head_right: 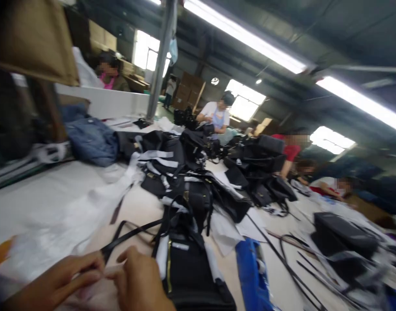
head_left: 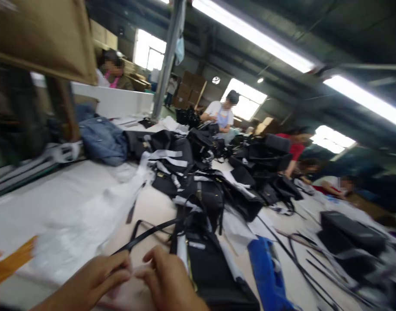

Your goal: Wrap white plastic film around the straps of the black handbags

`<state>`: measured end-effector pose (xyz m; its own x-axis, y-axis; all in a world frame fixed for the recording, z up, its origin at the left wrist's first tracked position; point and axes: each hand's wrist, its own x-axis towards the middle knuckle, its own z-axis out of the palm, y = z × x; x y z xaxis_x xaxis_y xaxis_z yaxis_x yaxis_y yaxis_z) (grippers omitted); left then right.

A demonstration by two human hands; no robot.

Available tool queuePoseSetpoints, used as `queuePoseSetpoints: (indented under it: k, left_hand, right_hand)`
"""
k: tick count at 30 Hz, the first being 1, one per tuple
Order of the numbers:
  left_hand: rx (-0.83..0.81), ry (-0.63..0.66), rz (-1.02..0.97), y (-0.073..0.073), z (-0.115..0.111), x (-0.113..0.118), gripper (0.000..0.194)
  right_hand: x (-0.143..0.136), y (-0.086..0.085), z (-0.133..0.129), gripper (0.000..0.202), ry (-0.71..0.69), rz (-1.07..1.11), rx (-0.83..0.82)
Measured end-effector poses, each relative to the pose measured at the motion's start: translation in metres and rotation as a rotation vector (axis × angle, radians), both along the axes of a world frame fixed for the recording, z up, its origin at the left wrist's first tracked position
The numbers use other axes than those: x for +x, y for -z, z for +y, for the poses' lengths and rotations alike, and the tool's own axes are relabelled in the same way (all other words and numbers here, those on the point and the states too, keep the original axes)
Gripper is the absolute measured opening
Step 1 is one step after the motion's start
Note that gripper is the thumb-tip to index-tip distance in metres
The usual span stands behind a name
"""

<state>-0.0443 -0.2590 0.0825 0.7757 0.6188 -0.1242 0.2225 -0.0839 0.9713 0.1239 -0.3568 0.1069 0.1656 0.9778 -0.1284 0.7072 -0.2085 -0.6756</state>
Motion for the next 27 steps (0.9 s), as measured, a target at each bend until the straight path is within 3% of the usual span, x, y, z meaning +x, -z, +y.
queuePoseSetpoints:
  k: [4,8,13,16,20,23,27]
  left_hand:
    - [0.119,0.009,0.135,-0.003,0.002,-0.033,0.026]
    - [-0.042,-0.018,0.117,-0.007,-0.002,-0.044,0.013]
    - [-0.347,-0.057,-0.008,0.006,-0.006,-0.045,0.013]
    - [-0.326,-0.085,0.0,0.015,-0.001,-0.046,0.008]
    - [-0.189,-0.181,0.043,0.019,0.011,-0.053,0.014]
    - [-0.154,-0.232,0.075,0.021,0.018,-0.06,0.018]
    - [-0.117,-0.28,0.102,0.025,0.023,-0.069,0.022]
  right_hand:
    - [-0.009,0.007,0.01,0.01,-0.111,0.081,-0.074]
    - [-0.024,0.01,0.017,0.015,-0.258,0.003,-0.084]
    - [-0.026,0.01,0.033,0.022,-0.418,-0.061,-0.145]
    - [-0.011,0.011,0.059,0.025,-0.494,0.008,-0.217]
    - [0.012,0.023,0.109,0.015,-0.514,-0.291,-0.003]
    - [0.019,0.038,0.138,0.02,-0.707,-0.472,0.083]
    - [0.017,0.052,0.154,0.017,-0.946,-0.7,0.113]
